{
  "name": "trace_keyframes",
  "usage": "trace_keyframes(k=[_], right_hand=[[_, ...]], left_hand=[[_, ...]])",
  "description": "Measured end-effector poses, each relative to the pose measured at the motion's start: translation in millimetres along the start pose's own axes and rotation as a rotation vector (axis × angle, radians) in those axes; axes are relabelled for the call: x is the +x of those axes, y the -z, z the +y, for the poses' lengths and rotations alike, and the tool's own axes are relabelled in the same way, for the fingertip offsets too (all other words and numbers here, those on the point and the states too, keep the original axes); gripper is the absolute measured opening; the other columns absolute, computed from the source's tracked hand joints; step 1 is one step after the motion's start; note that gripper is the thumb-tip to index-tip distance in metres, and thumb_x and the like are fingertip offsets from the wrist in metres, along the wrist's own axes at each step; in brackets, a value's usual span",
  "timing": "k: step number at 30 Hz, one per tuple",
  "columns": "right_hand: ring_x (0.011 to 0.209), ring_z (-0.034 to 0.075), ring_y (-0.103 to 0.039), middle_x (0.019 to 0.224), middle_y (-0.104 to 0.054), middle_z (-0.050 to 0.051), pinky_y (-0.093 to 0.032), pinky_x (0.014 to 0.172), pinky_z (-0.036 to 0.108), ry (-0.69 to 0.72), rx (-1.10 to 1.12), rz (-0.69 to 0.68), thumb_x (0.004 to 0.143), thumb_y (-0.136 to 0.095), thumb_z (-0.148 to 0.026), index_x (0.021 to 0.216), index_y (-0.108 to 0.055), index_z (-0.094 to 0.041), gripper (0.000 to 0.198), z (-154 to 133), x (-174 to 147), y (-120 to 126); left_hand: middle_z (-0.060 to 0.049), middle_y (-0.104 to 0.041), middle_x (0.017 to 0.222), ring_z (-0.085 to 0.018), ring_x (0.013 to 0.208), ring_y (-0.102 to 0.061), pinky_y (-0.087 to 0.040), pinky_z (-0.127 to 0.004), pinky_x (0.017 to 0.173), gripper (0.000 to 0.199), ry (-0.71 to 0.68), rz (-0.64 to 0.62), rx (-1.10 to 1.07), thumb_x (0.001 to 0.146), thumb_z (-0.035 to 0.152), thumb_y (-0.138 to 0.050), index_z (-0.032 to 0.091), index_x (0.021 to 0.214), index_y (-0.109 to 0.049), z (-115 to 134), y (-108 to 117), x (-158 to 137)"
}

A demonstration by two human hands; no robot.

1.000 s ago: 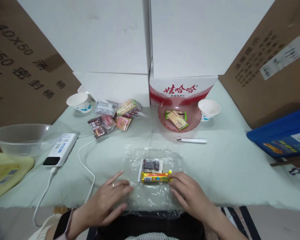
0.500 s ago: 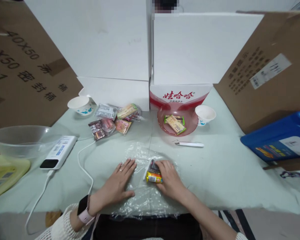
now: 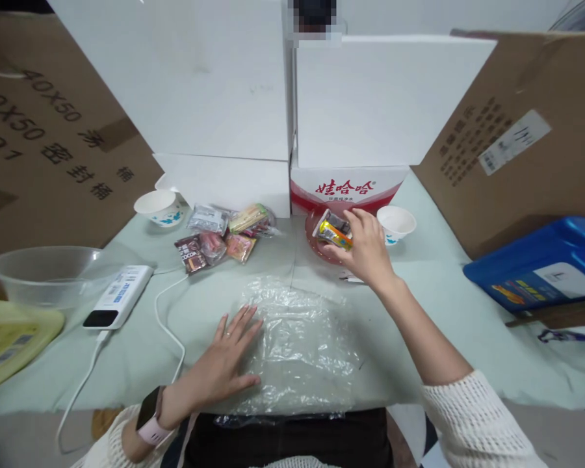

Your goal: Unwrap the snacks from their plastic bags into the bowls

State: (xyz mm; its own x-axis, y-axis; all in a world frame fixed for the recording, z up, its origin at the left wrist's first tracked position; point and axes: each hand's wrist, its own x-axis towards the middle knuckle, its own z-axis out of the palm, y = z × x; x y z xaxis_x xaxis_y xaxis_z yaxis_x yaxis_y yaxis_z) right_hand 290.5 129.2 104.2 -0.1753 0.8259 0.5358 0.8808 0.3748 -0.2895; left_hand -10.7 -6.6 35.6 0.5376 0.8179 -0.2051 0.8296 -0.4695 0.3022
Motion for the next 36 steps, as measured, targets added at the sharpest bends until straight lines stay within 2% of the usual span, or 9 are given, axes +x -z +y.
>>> trace_keyframes(k=[3,7,11,13,15,19,27,32,36], right_hand=[[0.114,0.029,-0.049,0.117,-0.055,0.014,-0.041,0.094,0.048,0.095,0.168,-0.086,0.085,-0.053,-0.034,0.117,-0.051,-0.021,0.035,-7,-34,3],[0.107,0.022,-0.056,0.114,-0.059,0.011,-0.049,0.088,0.037,0.175,0.327,-0.493,0.088,-0.049,-0.029,0.103,-0.058,-0.022,0.019,-15,-121,17],[0.118,0.027,-0.050,0.129,-0.053,0.015,-0.047,0.093,0.039,0.162,0.347,-0.770,0.076,-0.061,-0.050,0.115,-0.057,-0.021,0.048,-14,-192,29],[0.126,0.031,-0.043,0.137,-0.046,0.017,-0.044,0.097,0.045,0.192,0.289,-0.799,0.072,-0.065,-0.053,0.129,-0.048,-0.020,0.069,-11,-214,28],[0.128,0.030,-0.041,0.138,-0.046,0.016,-0.044,0.098,0.046,0.214,0.226,-0.750,0.080,-0.060,-0.041,0.133,-0.044,-0.020,0.059,-7,-226,24],[0.120,0.023,-0.052,0.125,-0.059,0.012,-0.048,0.096,0.039,0.196,0.261,-0.628,0.087,-0.044,-0.016,0.109,-0.060,-0.022,0.029,-4,-228,22],[0.104,0.024,-0.061,0.109,-0.065,0.011,-0.051,0.088,0.041,-0.213,0.611,-0.607,0.086,-0.049,-0.030,0.076,-0.056,-0.022,0.014,-5,-187,36],[0.071,0.019,-0.065,0.079,-0.066,0.006,-0.053,0.066,0.033,-0.514,0.877,-0.459,0.073,-0.064,-0.043,0.064,-0.047,-0.021,0.030,2,-152,8],[0.046,0.013,-0.054,0.056,-0.055,-0.003,-0.046,0.045,0.026,-0.635,0.907,-0.373,0.066,-0.066,-0.049,0.065,-0.045,-0.021,0.035,3,-129,-20]], left_hand=[[-0.013,-0.022,0.151,-0.032,0.139,-0.014,-0.021,-0.057,0.109,0.070,-0.092,0.012,-0.085,0.074,0.029,-0.064,0.021,0.137,-0.035,1,5,-24],[-0.012,-0.039,0.143,-0.031,0.134,-0.031,-0.023,-0.055,0.109,0.062,-0.184,-0.073,-0.185,0.071,0.033,-0.069,0.023,0.128,-0.047,0,5,-53],[-0.014,-0.037,0.144,-0.034,0.133,-0.032,-0.018,-0.061,0.107,0.087,-0.167,-0.203,-0.121,0.060,0.047,-0.076,0.024,0.135,-0.039,3,-6,-60],[-0.017,-0.030,0.148,-0.036,0.135,-0.027,-0.017,-0.063,0.106,0.091,-0.152,-0.216,-0.044,0.060,0.044,-0.077,0.024,0.138,-0.034,5,-15,-58],[-0.016,-0.029,0.148,-0.035,0.135,-0.026,-0.020,-0.063,0.105,0.079,-0.160,-0.173,0.032,0.069,0.031,-0.072,0.025,0.137,-0.035,6,-24,-56],[-0.012,-0.043,0.140,-0.028,0.130,-0.038,-0.029,-0.057,0.105,0.041,-0.208,-0.031,0.083,0.084,0.010,-0.047,0.025,0.121,-0.053,8,-28,-55],[-0.007,-0.060,0.123,-0.022,0.122,-0.047,-0.039,-0.039,0.104,0.027,-0.236,0.077,-0.381,0.090,0.020,-0.038,0.021,0.094,-0.065,13,3,-45],[-0.010,-0.068,0.101,-0.021,0.096,-0.061,-0.048,-0.035,0.088,0.042,0.014,0.246,-0.807,0.093,0.038,-0.033,0.017,0.075,-0.064,10,-1,-19],[-0.008,-0.070,0.083,-0.019,0.076,-0.064,-0.051,-0.031,0.070,0.042,0.332,0.378,-0.978,0.086,0.050,-0.042,0.015,0.080,-0.065,4,-12,4]])
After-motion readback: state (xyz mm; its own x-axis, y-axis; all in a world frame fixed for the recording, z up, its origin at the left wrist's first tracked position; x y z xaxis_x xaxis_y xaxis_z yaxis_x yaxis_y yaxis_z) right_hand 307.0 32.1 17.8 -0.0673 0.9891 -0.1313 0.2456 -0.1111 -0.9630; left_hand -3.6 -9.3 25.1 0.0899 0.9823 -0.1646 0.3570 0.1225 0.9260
